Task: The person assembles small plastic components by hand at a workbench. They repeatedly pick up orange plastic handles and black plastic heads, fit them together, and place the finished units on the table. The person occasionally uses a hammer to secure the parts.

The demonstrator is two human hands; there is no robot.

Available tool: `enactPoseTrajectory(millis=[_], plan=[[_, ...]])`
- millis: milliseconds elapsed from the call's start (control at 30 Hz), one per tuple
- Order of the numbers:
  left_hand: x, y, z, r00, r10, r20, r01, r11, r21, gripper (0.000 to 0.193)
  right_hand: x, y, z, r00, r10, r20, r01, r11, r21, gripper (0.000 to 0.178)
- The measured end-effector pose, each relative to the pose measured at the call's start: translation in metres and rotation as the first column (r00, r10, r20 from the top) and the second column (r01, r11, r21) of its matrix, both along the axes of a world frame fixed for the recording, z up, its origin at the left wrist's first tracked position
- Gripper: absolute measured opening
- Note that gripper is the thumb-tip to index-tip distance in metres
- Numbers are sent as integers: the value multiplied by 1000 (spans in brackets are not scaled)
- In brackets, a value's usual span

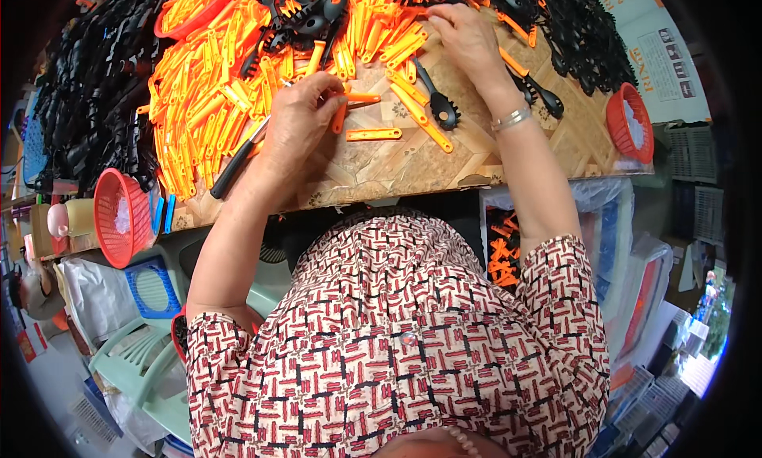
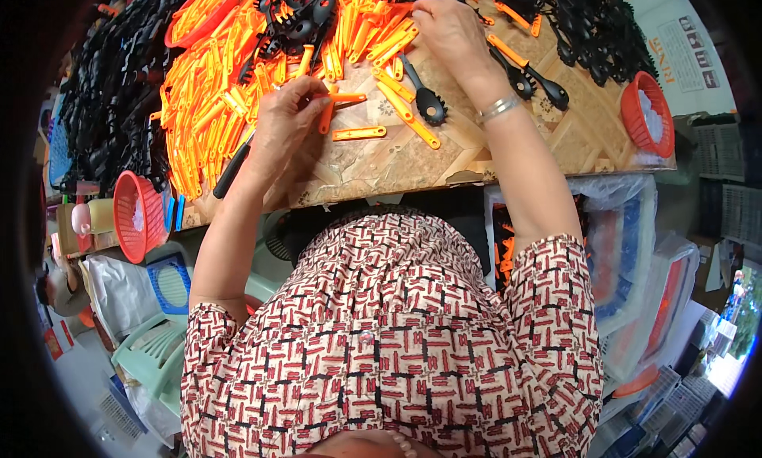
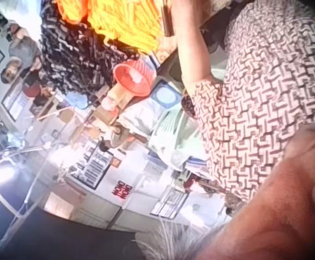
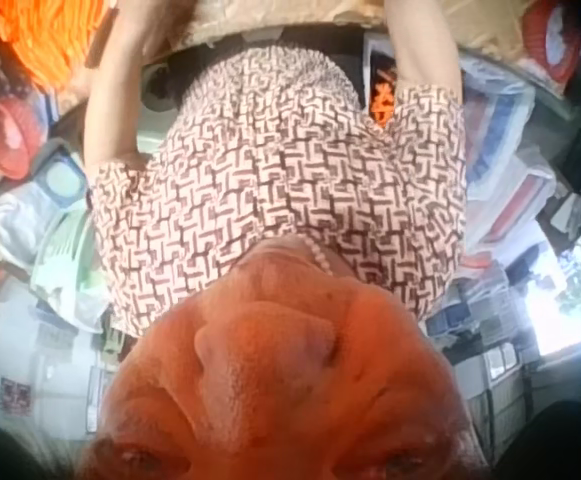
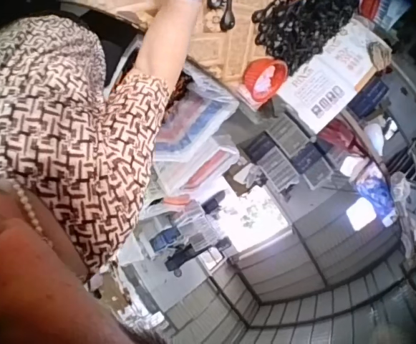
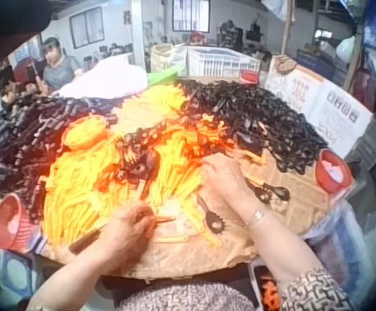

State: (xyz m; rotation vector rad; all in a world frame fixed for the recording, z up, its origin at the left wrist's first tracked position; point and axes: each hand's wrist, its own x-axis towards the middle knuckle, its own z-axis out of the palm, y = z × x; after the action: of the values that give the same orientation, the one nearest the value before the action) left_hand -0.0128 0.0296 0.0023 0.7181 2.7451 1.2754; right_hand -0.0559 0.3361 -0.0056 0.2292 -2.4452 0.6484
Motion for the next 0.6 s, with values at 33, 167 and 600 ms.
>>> enactPoseTrajectory(millis=[33,167,600], plan=[[1,1,2,999,-3,-49,1,1000,-30,20,-10,-5,5,998,-45,51,46,999,-17,23],[1,6,3,980,-46,-192,7,981,-195,23,-69,9,-2,994,-79,81,60,974,220,26],[14,7,20,623,-326,711,-229,793,564,36,-105,-15,44,741,-303,600,248,953,175,43]])
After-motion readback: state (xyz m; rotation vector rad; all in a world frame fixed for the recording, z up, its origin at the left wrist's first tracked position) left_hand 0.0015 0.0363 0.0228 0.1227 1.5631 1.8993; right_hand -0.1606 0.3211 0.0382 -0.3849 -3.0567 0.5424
